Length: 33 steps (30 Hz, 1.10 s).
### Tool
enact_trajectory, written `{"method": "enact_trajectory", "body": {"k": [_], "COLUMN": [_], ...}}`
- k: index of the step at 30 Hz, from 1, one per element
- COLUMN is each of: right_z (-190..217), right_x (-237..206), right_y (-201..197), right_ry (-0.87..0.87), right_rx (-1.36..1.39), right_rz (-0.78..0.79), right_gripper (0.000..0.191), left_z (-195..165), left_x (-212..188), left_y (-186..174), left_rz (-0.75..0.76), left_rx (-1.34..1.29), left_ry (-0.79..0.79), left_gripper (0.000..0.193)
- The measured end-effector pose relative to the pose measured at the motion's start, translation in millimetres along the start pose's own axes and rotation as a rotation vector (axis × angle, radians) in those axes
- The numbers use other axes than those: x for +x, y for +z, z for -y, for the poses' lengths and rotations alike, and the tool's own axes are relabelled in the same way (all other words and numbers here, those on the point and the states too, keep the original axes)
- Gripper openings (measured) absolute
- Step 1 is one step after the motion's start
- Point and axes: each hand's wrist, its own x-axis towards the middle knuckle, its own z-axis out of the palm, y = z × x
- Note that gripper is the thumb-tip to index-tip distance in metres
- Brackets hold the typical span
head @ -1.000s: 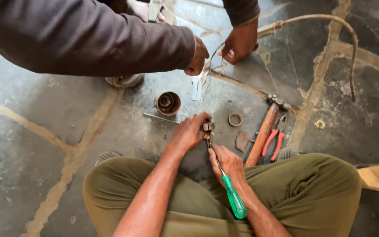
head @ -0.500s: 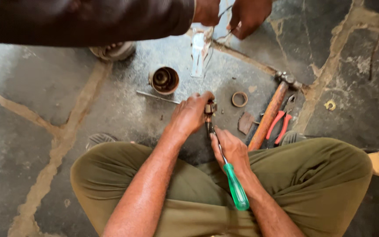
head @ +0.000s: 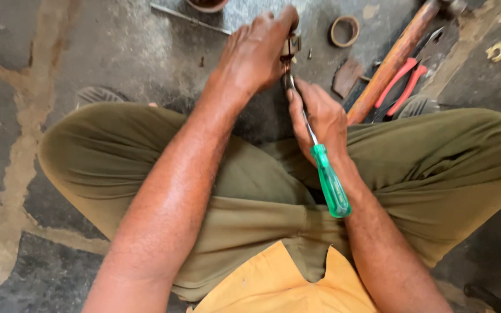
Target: The person sits on the floor and uses a screwdriver to tighten screws on a small metal electrical component. Another person briefly enters the frame to hand over a wire, which the recorder then connects to the component.
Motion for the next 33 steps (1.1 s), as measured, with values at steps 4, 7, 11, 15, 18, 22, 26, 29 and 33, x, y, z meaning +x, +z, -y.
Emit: {"method": "enact_trajectory", "body": {"k": [4, 7, 11, 15, 18, 22, 26, 29, 33], "right_z": [3.9, 2.0, -3.3, -5.7, -5.4, -4.8, -3.3, -2.1, -3.1], "right_x": [4.2, 6.4, 1.9, -1.7, -3.8, -6.1, -9.9, -12.2, -14.3], "right_y": [-3.5, -3.5, -2.3, -0.7, -0.6, -0.1, -1.0, -1.6, 0.0], "right_ry": [-0.018, -0.026, -0.015, -0.017, -0.062, -0.066, -0.036, -0.046, -0.064], "right_rx": [0.009, 0.031, 0.008, 0.007, 0.012, -0.020, -0.008, -0.001, -0.009], "right_rz": [-0.007, -0.026, -0.009, -0.008, -0.041, -0.033, -0.023, -0.033, -0.051], "right_gripper": [0.025, 0.023, 0.023, 0.023, 0.022, 0.020, 0.021, 0.021, 0.023], "left_z": [-2.6, -3.2, -1.9, -3.0, -2.8, -0.9, -0.1, -0.2, 2.0], "left_x": [1.9, 3.2, 2.8, 0.6, -1.7, -5.5, -8.4, -11.3, -12.1], "left_y": [2.0, 1.9, 2.7, 4.2, 4.4, 6.0, 8.1, 9.5, 12.6], "left_rz": [-0.053, -0.044, -0.021, -0.086, -0.068, -0.041, -0.058, -0.101, -0.069], "left_rx": [0.012, -0.005, -0.035, -0.020, -0.004, -0.044, -0.030, -0.019, -0.021], "left_ry": [0.030, 0.043, 0.048, 0.137, 0.107, 0.113, 0.104, 0.129, 0.106], "left_gripper": [0.049, 0.045, 0.042, 0.043, 0.049, 0.049, 0.050, 0.047, 0.053]}}
